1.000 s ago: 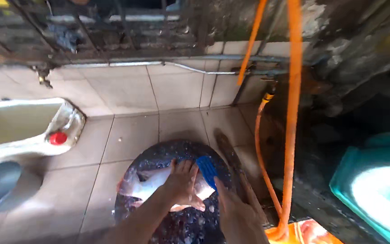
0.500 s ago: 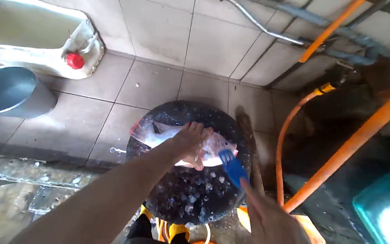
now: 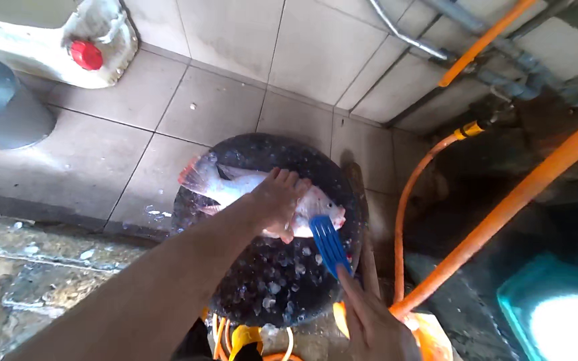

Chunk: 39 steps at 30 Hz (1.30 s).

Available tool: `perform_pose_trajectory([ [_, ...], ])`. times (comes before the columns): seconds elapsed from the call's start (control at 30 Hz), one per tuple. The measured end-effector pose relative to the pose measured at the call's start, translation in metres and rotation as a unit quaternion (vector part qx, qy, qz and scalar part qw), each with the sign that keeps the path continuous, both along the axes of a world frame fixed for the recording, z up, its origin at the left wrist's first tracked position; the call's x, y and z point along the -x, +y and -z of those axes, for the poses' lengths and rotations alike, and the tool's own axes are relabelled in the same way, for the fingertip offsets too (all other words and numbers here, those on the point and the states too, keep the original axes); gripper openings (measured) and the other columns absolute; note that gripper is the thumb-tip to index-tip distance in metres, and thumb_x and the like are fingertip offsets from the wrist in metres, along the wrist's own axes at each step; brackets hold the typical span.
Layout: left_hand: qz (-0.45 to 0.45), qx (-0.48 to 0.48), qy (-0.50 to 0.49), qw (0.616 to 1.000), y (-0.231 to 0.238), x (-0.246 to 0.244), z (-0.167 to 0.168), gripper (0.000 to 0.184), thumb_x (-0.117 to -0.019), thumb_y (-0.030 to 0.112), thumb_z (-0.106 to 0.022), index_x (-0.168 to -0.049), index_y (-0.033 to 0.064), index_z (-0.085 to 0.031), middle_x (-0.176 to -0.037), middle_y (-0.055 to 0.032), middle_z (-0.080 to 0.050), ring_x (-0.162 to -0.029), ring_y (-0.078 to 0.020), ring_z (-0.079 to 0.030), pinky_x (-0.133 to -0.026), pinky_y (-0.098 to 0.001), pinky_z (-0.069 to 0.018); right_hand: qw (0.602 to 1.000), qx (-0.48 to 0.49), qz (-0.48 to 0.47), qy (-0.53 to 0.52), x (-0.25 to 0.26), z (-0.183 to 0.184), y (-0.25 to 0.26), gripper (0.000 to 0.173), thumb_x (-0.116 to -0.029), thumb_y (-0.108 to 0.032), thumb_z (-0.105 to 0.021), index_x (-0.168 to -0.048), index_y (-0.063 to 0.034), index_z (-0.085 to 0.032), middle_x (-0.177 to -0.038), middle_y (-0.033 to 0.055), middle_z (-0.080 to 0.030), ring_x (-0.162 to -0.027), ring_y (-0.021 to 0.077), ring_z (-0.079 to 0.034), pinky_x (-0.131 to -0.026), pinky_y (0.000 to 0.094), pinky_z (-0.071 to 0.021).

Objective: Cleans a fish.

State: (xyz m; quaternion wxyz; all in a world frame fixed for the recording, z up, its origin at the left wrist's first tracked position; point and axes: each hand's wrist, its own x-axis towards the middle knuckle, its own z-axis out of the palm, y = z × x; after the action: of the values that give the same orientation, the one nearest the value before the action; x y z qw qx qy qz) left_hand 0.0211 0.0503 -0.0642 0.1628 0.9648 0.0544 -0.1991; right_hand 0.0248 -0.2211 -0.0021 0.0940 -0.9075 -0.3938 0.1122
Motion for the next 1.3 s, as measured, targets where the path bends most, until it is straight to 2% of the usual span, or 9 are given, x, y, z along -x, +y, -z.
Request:
perform_pose_trajectory([
  [0.1, 0.004, 0.01, -0.002, 1.0, -0.002, 0.004, 0.006, 0.132, -0.0619, 0.063, -0.09, -0.162, 0.0078, -0.024, -0.162, -0.0218, -0.032, -0.151, -0.0403, -0.029, -0.123, -0.0574, -0.0241, 0.998, -0.042, -0.016, -0.033, -0.02, -0.02, 0.005, 0.041, -0.1028, -0.02, -0.05, -0.139, -0.0111, -0.066, -0.093, 0.0121, -0.075, -0.071, 0.0256, -0.071, -0.06, 0.0464, -0.0596],
  [0.2, -0.009, 0.012, -0.018, 1.0, -0.004, 0.009, 0.006, 0.132, -0.0617, 0.061, -0.091, -0.161, 0.0068, -0.024, -0.168, -0.0196, -0.021, -0.157, -0.0381, -0.016, -0.125, -0.0559, -0.0195, 0.994, -0.067, -0.027, -0.084, -0.019, 0.026, 0.01, 0.044, -0.0981, -0.016, -0.054, -0.14, -0.0098, -0.065, -0.089, 0.0157, -0.074, -0.067, 0.0304, -0.072, -0.056, 0.0496, -0.0591],
  [0.4, 0.006, 0.032, -0.029, 0.999, 0.003, 0.008, 0.01, 0.13, -0.0632, 0.058, -0.092, -0.163, 0.0084, -0.024, -0.17, -0.0166, -0.02, -0.158, -0.0366, -0.014, -0.125, -0.0592, -0.0151, 0.987, -0.14, -0.049, -0.06, -0.024, 0.024, -0.005, 0.04, -0.1006, -0.015, -0.052, -0.136, -0.0046, -0.067, -0.09, 0.011, -0.075, -0.069, 0.0197, -0.069, -0.061, 0.0374, -0.0593],
  [0.5, -0.003, 0.024, -0.043, 0.999, -0.001, 0.01, 0.01, 0.132, -0.0584, 0.057, -0.095, -0.162, 0.0093, -0.028, -0.168, -0.0164, -0.025, -0.157, -0.0371, -0.017, -0.125, -0.0595, -0.0169, 0.989, -0.119, -0.059, -0.067, -0.014, 0.059, -0.02, 0.042, -0.0957, -0.015, -0.056, -0.134, -0.0077, -0.069, -0.082, 0.0132, -0.071, -0.058, 0.0241, -0.067, -0.049, 0.0417, -0.0567],
  [0.63, 0.029, 0.03, -0.047, 0.998, 0.011, 0.008, 0.012, 0.127, -0.0627, 0.054, -0.093, -0.162, 0.0103, -0.028, -0.168, -0.0147, -0.026, -0.157, -0.0357, -0.017, -0.124, -0.0612, -0.0165, 0.995, -0.03, -0.086, 0.042, -0.021, 0.017, -0.069, 0.037, -0.1025, -0.015, -0.055, -0.137, -0.006, -0.066, -0.089, 0.0201, -0.072, -0.07, 0.0324, -0.07, -0.058, 0.0482, -0.0578],
  [0.77, 0.062, 0.034, -0.046, 0.996, 0.019, 0.004, 0.009, 0.125, -0.0631, 0.055, -0.093, -0.162, 0.0111, -0.029, -0.168, -0.0125, -0.027, -0.158, -0.0335, -0.016, -0.125, -0.0603, -0.0138, 0.976, 0.056, -0.202, -0.059, -0.115, -0.011, 0.003, 0.044, -0.0993, -0.026, -0.056, -0.143, -0.0299, -0.063, -0.087, 0.0129, -0.072, -0.065, 0.0316, -0.07, -0.052, 0.0524, -0.0563],
  [0.97, 0.077, 0.039, -0.042, 0.995, 0.028, 0.001, 0.011, 0.125, -0.0625, 0.058, -0.092, -0.162, 0.0136, -0.03, -0.168, -0.0094, -0.028, -0.158, -0.0313, -0.015, -0.125, -0.0609, -0.0129, 0.957, 0.027, -0.274, -0.09, -0.145, -0.022, 0.02, 0.041, -0.1006, -0.032, -0.048, -0.137, -0.0272, -0.067, -0.081, 0.0094, -0.069, -0.058, 0.0287, -0.066, -0.044, 0.0489, -0.0512],
  [1.2, 0.091, 0.046, -0.032, 0.994, 0.031, -0.003, 0.012, 0.125, -0.063, 0.058, -0.091, -0.162, 0.0138, -0.029, -0.168, -0.0081, -0.028, -0.159, -0.03, -0.012, -0.126, -0.0606, -0.0087, 0.974, 0.0, -0.222, -0.047, -0.151, -0.02, 0.025, 0.038, -0.1028, -0.033, -0.05, -0.135, -0.0254, -0.069, -0.088, 0.008, -0.074, -0.068, 0.0266, -0.072, -0.053, 0.0511, -0.057],
  [1.3, 0.095, 0.045, -0.032, 0.994, 0.027, -0.004, 0.013, 0.123, -0.0637, 0.06, -0.09, -0.161, 0.0143, -0.031, -0.168, -0.0091, -0.028, -0.159, -0.0307, -0.013, -0.126, -0.0608, -0.0099, 0.987, 0.071, -0.144, -0.002, -0.17, -0.016, 0.024, 0.038, -0.104, -0.032, -0.051, -0.138, -0.0286, -0.067, -0.095, 0.0094, -0.076, -0.078, 0.0301, -0.074, -0.066, 0.058, -0.0587],
])
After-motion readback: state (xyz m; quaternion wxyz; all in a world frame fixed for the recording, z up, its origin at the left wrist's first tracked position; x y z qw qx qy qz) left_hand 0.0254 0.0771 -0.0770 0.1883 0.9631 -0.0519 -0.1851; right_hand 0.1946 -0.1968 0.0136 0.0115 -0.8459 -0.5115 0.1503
